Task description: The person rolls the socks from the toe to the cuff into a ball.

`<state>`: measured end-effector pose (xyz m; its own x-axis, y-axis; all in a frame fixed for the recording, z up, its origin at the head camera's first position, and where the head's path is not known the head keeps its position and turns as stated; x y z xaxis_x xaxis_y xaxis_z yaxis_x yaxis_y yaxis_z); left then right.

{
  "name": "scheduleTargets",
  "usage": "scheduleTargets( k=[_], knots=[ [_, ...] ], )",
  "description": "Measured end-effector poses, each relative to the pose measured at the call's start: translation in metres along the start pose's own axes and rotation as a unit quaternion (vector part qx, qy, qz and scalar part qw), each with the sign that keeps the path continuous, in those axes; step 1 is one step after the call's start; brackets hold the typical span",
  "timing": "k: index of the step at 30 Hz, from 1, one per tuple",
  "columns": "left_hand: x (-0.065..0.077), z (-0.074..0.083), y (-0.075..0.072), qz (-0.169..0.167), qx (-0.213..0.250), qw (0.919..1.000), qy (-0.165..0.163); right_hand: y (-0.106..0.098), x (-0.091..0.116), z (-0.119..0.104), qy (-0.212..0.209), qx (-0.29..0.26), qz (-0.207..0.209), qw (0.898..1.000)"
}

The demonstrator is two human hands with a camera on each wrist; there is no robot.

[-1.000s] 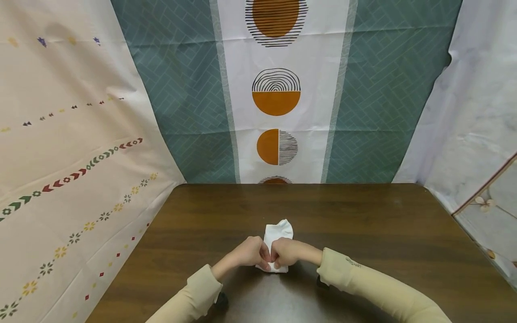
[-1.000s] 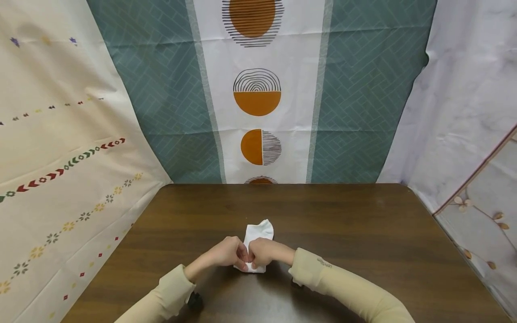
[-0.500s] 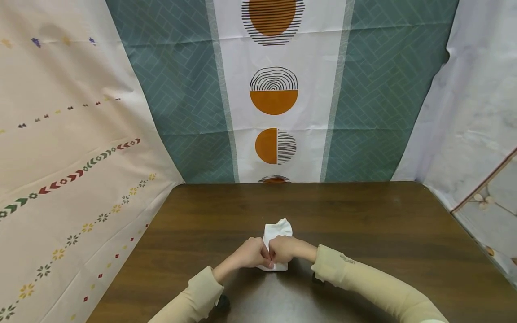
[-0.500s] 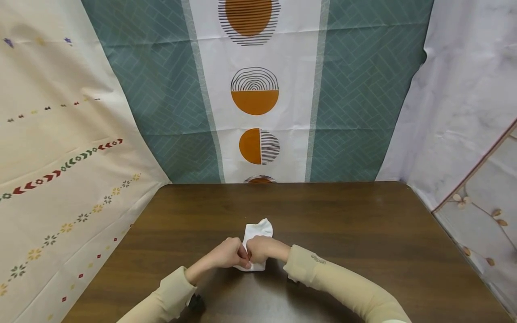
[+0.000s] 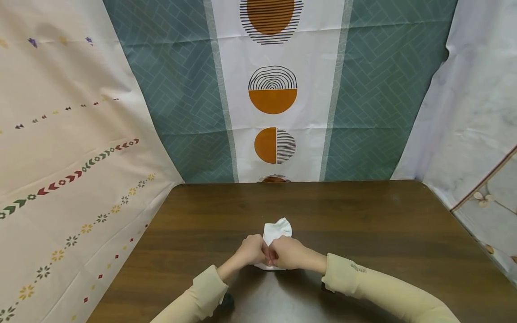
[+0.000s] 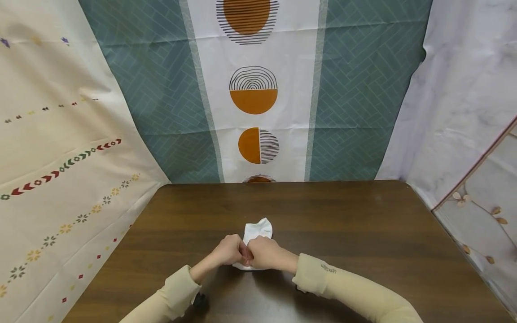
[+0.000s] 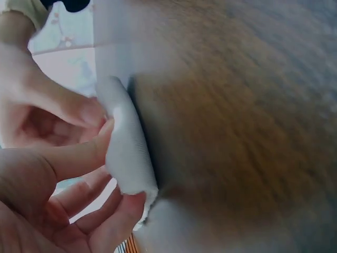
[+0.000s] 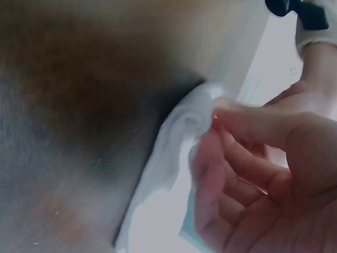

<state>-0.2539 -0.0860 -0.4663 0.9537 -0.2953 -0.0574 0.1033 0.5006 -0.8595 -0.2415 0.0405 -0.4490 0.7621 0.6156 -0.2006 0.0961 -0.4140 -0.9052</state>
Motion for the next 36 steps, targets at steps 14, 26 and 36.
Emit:
scheduleTargets(
  k=[14, 26, 36],
  knots=[
    [-0.001, -0.001, 0.003, -0.002, 0.026, 0.9996, -0.011, 0.002, 0.009, -0.001, -0.068, 0.033, 0.002, 0.997],
    [0.000, 0.007, -0.001, 0.002, 0.032, 0.9983, 0.048, 0.001, -0.002, 0.005, -0.062, 0.020, -0.004, 0.998],
    [0.019, 0.022, 0.001, 0.046, -0.041, 0.9919, 0.111, 0.004, -0.010, 0.014, 0.029, -0.075, -0.056, 0.995]
  ],
)
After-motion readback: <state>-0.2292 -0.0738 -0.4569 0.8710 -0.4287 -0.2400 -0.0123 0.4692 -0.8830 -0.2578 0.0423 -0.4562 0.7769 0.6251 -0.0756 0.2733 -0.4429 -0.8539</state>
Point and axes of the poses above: each hand's wrist, its own x-axis away from the middle knuckle, its own y-axis out of the palm, z = x × y, the point moved 3 cm from there along -x, towards the middle knuckle, and after that the axes turned 9 degrees about z, right-handed, at the moved point
